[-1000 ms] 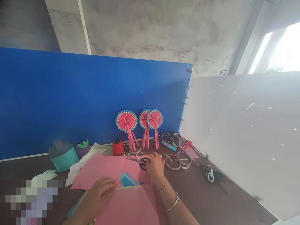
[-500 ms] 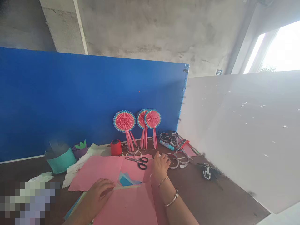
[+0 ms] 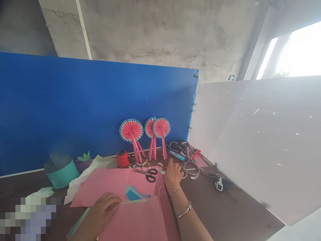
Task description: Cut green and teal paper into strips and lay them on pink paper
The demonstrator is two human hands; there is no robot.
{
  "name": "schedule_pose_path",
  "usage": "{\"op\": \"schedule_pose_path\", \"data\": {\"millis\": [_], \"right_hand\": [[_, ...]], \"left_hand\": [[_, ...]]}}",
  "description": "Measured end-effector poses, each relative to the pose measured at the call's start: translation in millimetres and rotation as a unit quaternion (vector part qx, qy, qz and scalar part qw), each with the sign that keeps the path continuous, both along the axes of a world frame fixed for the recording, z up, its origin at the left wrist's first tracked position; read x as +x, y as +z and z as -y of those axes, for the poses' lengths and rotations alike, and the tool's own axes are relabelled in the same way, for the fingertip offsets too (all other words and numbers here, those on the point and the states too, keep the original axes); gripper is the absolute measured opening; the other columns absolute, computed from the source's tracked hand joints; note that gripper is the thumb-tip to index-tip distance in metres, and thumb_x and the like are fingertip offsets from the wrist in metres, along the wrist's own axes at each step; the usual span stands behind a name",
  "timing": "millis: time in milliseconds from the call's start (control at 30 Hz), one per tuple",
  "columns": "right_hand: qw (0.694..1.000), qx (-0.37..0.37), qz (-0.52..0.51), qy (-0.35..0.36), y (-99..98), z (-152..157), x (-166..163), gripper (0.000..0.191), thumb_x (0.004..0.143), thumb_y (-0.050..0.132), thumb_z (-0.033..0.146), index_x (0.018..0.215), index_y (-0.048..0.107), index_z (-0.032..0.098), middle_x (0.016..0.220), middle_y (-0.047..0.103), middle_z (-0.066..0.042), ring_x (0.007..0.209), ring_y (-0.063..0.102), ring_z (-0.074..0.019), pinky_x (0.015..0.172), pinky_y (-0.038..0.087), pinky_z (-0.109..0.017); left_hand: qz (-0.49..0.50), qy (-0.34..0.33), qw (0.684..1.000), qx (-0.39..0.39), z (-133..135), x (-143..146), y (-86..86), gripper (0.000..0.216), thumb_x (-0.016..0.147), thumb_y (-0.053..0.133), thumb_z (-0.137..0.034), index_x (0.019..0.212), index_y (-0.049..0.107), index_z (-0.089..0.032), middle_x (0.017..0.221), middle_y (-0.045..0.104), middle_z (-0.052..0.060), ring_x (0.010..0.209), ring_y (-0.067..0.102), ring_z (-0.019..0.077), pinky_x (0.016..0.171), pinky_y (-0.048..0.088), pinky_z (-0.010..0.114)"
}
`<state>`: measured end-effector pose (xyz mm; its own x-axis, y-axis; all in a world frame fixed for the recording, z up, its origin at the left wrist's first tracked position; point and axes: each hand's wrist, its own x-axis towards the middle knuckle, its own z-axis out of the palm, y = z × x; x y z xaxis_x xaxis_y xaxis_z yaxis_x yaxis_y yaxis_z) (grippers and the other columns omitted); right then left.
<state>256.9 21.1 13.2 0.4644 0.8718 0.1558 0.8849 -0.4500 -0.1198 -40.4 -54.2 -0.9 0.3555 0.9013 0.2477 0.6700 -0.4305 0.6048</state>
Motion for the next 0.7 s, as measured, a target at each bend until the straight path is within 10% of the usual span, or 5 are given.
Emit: {"op": "schedule_pose_path", "data": {"millis": [333, 700], "right_hand": [[0.996, 0.002, -0.012, -0.089, -8.6, -5, 42, 0.034, 0.093, 0.037, 0.008, 0.116, 0.063, 0.009, 0.116, 0.065, -0.024, 0.114, 0.058, -0.0324, 0.086, 0.038, -0.042], [0.970, 0.103, -0.044, 0.216, -3.4, -3, -9, 0.049, 0.086, 0.044, 0.006, 0.128, 0.061, 0.024, 0.128, 0.067, -0.010, 0.124, 0.055, -0.0266, 0.094, 0.040, -0.037]], "left_hand": [[0.006, -0.008, 1.000, -0.008, -2, 1, -4.7, 0.024, 0.090, 0.050, -0.026, 0.087, 0.074, -0.023, 0.096, 0.073, 0.008, 0.095, 0.068, 0.0217, 0.086, 0.055, 0.035], [0.005, 0.000, 1.000, 0.008, -4, 2, -7.3, 0.020, 0.088, 0.054, -0.025, 0.086, 0.074, -0.023, 0.093, 0.074, 0.006, 0.093, 0.069, 0.0221, 0.086, 0.056, 0.034]]}}
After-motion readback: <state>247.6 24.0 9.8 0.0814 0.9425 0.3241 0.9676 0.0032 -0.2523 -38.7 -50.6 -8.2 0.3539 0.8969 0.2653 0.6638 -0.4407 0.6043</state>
